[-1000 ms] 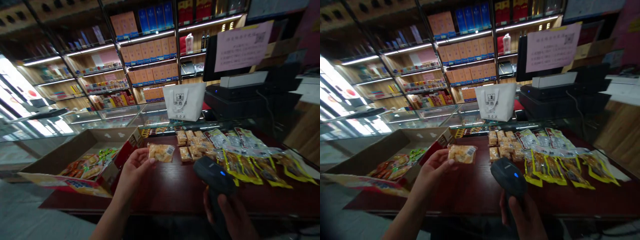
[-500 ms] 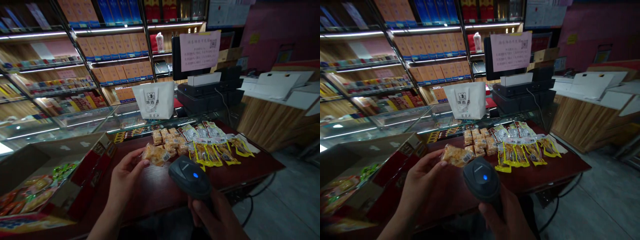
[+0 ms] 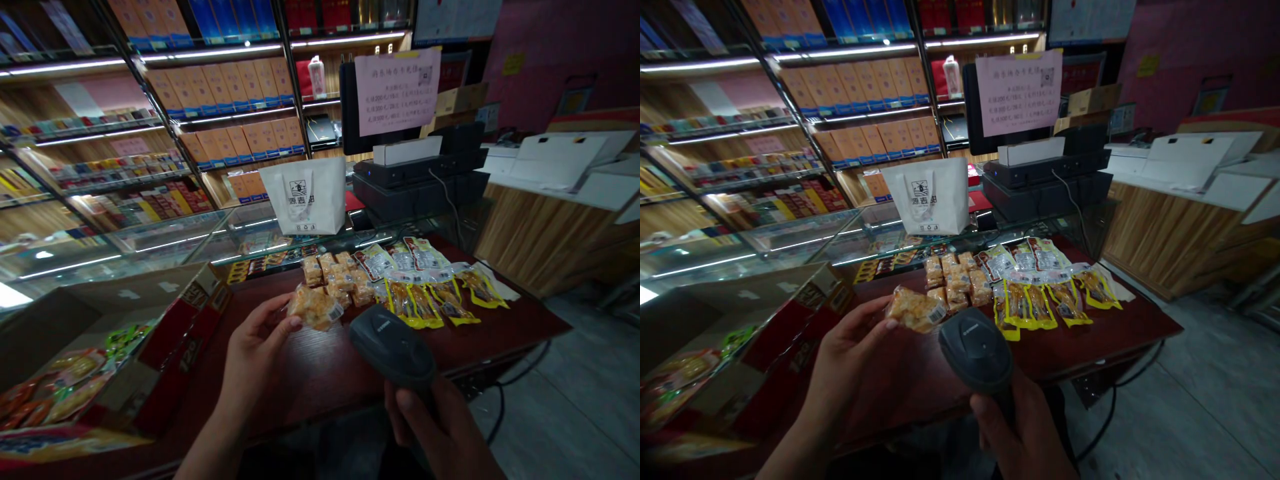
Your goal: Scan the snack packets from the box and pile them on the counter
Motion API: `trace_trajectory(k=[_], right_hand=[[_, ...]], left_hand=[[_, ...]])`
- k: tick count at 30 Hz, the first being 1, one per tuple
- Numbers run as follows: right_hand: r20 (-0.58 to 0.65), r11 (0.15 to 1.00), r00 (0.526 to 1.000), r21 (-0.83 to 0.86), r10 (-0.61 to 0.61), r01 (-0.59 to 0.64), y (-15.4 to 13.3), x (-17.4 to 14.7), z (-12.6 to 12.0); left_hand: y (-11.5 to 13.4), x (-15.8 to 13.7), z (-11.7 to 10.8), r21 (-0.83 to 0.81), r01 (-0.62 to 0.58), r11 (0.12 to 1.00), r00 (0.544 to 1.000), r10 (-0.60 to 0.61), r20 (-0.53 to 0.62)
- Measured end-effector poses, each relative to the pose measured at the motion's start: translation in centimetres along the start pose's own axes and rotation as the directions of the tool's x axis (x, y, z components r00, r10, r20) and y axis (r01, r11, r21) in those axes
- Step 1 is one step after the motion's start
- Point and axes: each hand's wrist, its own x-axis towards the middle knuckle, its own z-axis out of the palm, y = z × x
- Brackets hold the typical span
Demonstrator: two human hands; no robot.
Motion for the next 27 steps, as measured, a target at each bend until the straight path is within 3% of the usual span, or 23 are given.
trace_trajectory(k=[3,6,9,14,19,22,27], right_hand=[[0.012,0.995,0.998,0.07,0.069,-0.07,0.2,0.3,-1.0],[0.001,0.987,0.997,0.14,0.081,-0.081,0.2,0.7,-2.1],[-0.043,0.98,0.994,0.174,0.103,-0.094,0.2,1.0,-3.1],[-0.063,0.976,0.988,0.178,0.138,-0.125,0.5,0.9,-3.6],[-0.047,0.974,0.988,0.182,0.149,-0.138,1.1,0.9,-3.1],[-0.031,0.975,0.991,0.182,0.133,-0.125,1.7,0.9,-2.6],[-0.004,0.957,0.98,0.213,0.2,-0.194,1.9,1.1,-1.5]], left_hand=[[-1.6,0.4,0.5,-0.092,0.113,0.989,0.989,-0.104,0.104],[-4.6,0.7,1.6,-0.156,0.252,0.955,0.947,-0.21,0.242],[-7.7,1.8,2.3,-0.158,0.331,0.93,0.916,-0.277,0.291],[-9.7,7.7,1.8,-0.123,0.264,0.957,0.935,-0.222,0.276],[-9.4,13.7,2.2,-0.019,0.287,0.958,0.881,-0.256,0.397],[-9.6,14.8,3.4,0.026,0.298,0.954,0.857,-0.279,0.432],[-10.7,15.4,4.9,0.057,0.303,0.951,0.861,-0.299,0.411]])
